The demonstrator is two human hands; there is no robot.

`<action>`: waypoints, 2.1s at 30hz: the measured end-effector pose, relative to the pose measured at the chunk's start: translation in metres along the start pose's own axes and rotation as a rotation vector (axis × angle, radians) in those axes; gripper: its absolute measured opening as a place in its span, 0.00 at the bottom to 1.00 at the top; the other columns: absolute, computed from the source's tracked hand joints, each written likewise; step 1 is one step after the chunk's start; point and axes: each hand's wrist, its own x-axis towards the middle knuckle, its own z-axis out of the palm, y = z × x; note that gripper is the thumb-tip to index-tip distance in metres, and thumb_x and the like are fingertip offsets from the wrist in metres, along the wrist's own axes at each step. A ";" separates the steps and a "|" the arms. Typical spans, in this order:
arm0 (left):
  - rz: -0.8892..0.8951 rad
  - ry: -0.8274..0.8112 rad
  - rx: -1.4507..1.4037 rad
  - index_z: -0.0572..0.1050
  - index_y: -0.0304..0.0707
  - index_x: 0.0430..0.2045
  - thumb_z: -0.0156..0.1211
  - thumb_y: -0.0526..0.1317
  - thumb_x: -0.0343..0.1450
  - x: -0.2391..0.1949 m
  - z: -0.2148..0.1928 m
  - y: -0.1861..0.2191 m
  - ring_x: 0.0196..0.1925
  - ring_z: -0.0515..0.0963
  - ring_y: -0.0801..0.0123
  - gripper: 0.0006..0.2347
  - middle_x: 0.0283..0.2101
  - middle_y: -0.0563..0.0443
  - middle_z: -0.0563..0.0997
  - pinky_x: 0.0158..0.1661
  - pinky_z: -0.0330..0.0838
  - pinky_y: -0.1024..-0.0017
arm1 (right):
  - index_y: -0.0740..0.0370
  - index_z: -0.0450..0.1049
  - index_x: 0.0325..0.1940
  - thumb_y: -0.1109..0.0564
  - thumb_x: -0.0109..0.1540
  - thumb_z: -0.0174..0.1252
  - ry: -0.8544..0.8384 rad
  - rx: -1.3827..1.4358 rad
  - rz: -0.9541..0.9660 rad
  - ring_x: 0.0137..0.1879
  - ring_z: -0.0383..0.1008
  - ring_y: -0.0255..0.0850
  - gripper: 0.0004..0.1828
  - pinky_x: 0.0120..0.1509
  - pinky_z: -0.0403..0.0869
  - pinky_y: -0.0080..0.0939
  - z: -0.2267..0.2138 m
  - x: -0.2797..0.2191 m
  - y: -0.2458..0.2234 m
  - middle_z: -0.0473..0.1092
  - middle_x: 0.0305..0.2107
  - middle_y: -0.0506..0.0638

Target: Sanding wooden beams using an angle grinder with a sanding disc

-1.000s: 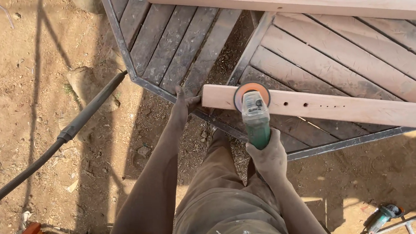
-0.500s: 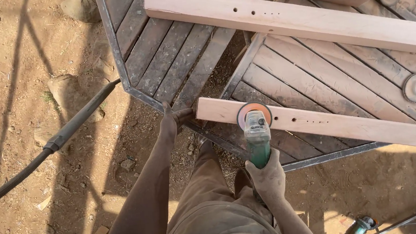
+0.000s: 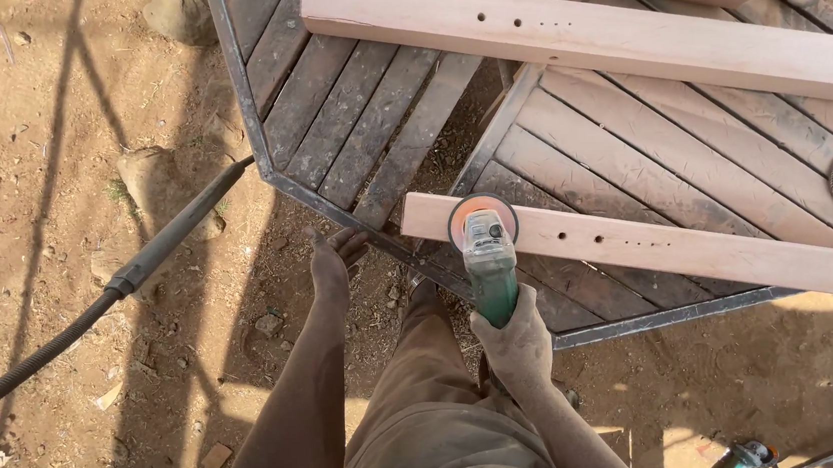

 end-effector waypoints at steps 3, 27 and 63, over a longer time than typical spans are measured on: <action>0.015 0.016 -0.028 0.67 0.40 0.64 0.06 0.71 0.73 -0.001 0.011 -0.004 0.56 0.81 0.56 0.44 0.52 0.50 0.84 0.51 0.59 0.57 | 0.54 0.55 0.68 0.45 0.61 0.63 -0.042 -0.075 -0.085 0.60 0.73 0.68 0.37 0.62 0.76 0.78 0.012 0.012 0.001 0.67 0.53 0.62; 0.664 0.058 1.420 0.77 0.52 0.49 0.54 0.51 0.76 -0.105 0.226 0.000 0.54 0.77 0.55 0.12 0.45 0.51 0.79 0.50 0.71 0.56 | 0.53 0.59 0.59 0.41 0.55 0.67 0.534 0.417 0.365 0.50 0.74 0.65 0.35 0.51 0.69 0.71 -0.183 0.023 0.281 0.66 0.41 0.62; 0.611 -0.228 2.162 0.51 0.58 0.75 0.62 0.48 0.71 -0.203 0.551 -0.164 0.75 0.43 0.19 0.36 0.78 0.33 0.40 0.63 0.68 0.43 | 0.56 0.59 0.60 0.41 0.59 0.67 0.467 0.366 0.299 0.54 0.76 0.69 0.35 0.57 0.74 0.70 -0.411 0.077 0.464 0.71 0.44 0.68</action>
